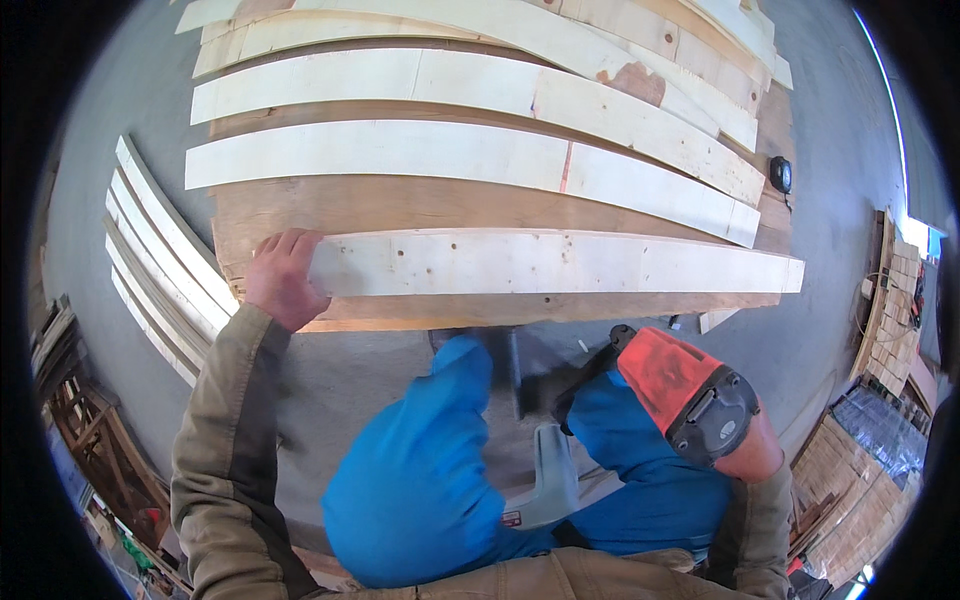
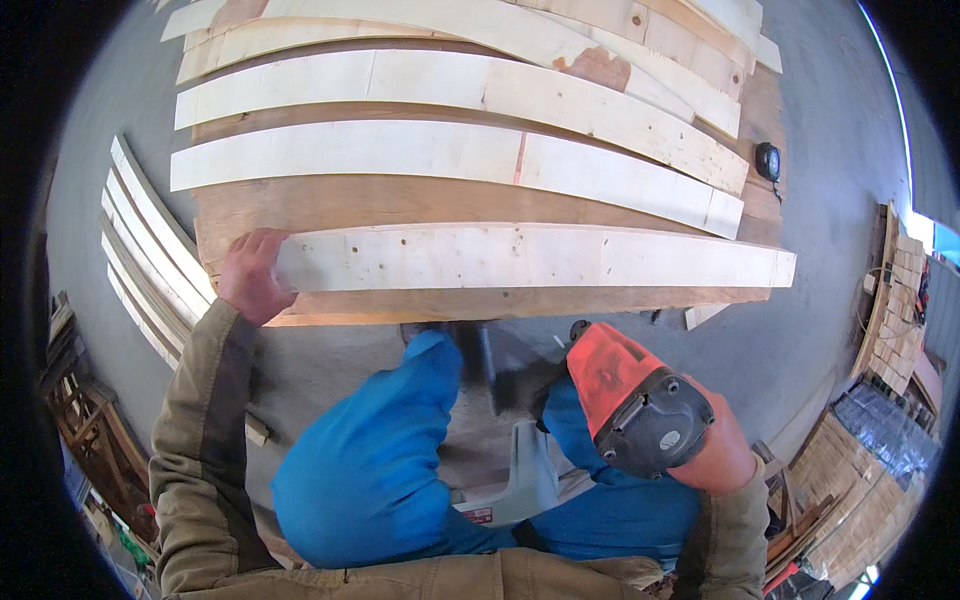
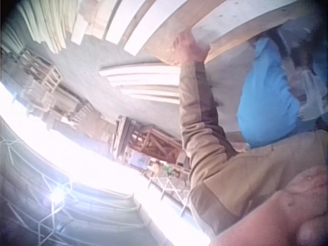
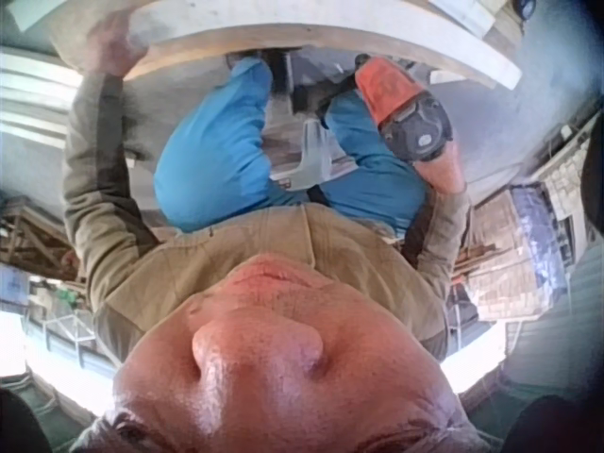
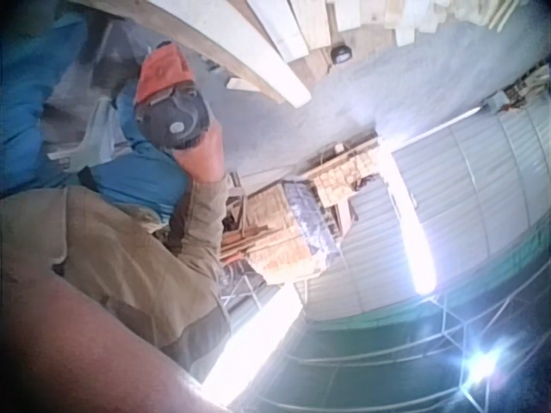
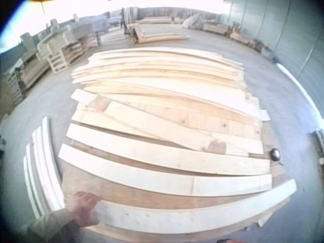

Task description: The person assembles wooden planks on a workbench using a pneumatic nail gun and a hammer. They position each plank, drive nails, and occasionally tap the wood to align it before moving to the next piece.

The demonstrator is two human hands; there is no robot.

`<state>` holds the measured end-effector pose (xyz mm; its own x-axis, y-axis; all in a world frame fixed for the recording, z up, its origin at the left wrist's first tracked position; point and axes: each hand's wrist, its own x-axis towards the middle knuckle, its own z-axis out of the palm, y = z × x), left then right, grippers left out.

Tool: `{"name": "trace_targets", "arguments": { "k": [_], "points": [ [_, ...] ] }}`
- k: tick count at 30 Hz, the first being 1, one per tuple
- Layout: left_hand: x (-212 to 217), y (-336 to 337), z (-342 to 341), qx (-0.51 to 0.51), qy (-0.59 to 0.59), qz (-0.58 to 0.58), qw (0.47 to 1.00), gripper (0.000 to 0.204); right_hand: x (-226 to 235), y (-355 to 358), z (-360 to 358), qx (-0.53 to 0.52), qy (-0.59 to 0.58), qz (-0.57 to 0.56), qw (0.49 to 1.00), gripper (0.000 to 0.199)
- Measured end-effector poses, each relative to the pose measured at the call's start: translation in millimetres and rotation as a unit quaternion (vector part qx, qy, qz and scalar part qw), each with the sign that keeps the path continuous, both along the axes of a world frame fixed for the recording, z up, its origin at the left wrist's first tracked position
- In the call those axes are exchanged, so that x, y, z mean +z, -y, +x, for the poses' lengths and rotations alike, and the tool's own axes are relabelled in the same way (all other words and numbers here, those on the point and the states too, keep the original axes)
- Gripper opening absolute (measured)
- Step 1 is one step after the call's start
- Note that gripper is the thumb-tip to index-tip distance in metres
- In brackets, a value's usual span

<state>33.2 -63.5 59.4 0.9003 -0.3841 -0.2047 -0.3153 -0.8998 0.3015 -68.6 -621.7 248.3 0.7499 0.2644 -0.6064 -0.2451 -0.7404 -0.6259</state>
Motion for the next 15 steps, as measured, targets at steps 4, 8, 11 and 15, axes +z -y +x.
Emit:
{"name": "trace_targets", "arguments": {
  "k": [4,8,11,15],
  "points": [
    [2.0,1.6,1.6,0.003,0.009,-0.005,1.000,0.062,-1.5,-7.1,5.1,0.016,0.004,-0.005,1.000,0.056],
    [3.2,2.5,3.3,0.007,0.002,-0.008,1.000,0.061,0.4,-14.2,10.3,0.013,-0.003,-0.005,1.000,0.055],
    [2.8,2.6,5.6,0.010,-0.016,-0.010,1.000,0.059,0.1,-20.0,15.9,0.004,-0.005,-0.005,1.000,0.055],
    [2.2,1.7,9.3,0.000,-0.032,-0.007,0.999,0.059,0.1,-29.3,22.5,0.005,0.003,-0.006,1.000,0.056]
  ]
}}
